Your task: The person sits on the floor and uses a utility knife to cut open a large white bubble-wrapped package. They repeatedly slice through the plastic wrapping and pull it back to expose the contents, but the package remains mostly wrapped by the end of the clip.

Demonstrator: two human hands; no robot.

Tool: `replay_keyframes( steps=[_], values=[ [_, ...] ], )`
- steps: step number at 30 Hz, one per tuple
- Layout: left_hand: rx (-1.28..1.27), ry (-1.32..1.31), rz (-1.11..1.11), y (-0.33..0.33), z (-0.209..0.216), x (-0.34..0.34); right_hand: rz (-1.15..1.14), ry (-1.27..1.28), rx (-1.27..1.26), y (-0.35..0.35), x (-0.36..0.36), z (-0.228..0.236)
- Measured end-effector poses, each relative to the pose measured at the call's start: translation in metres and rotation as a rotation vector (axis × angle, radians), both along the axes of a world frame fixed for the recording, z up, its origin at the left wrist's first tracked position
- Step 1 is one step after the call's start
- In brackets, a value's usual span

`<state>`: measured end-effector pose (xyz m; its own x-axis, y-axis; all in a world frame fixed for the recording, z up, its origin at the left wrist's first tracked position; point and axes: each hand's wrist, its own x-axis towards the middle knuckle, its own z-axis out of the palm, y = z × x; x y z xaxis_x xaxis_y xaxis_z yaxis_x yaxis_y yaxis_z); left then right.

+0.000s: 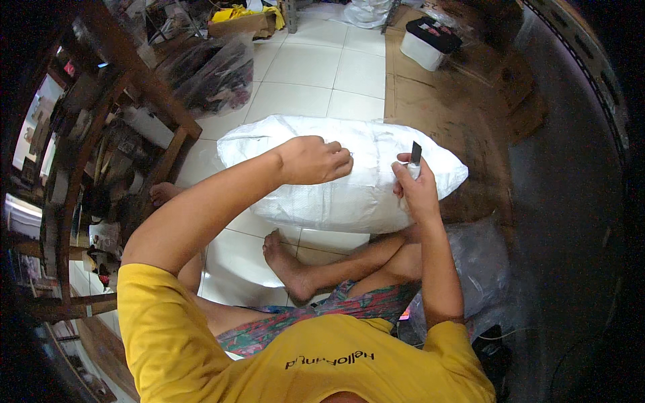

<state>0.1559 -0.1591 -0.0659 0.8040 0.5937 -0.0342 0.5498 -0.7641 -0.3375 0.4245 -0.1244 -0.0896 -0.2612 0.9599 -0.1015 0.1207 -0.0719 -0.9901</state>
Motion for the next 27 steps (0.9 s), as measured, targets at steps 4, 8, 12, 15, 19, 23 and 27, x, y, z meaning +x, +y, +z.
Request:
replay_keyframes(
  steps=[4, 8, 12, 15, 19, 23, 27],
  values=[
    [0.134, -0.026, -0.092, 0.010, -0.001, -0.002, 0.009, 0.040, -0.027, 0.006, 0.002, -0.003],
    [0.025, -0.050, -0.096, 0.019, 0.005, -0.012, 0.010, 0.102, -0.122, 0.008, 0.003, -0.003],
    [0.056, 0.000, -0.094, 0.015, -0.001, 0.003, -0.005, 0.108, -0.117, 0.009, 0.004, -0.008],
    [0.119, 0.031, 0.031, 0.014, -0.004, 0.025, -0.007, 0.113, -0.094, 0.010, 0.005, -0.011],
    [0.214, -0.022, -0.115, 0.017, -0.008, 0.006, -0.029, 0.073, -0.098, 0.010, 0.004, -0.010],
    [0.191, -0.088, -0.151, 0.017, -0.010, -0.010, -0.025, 0.085, -0.101, 0.010, 0.002, -0.006],
    [0.113, -0.204, -0.071, 0.018, -0.016, -0.010, -0.073, 0.105, -0.061, 0.010, 0.000, -0.011]
  ],
)
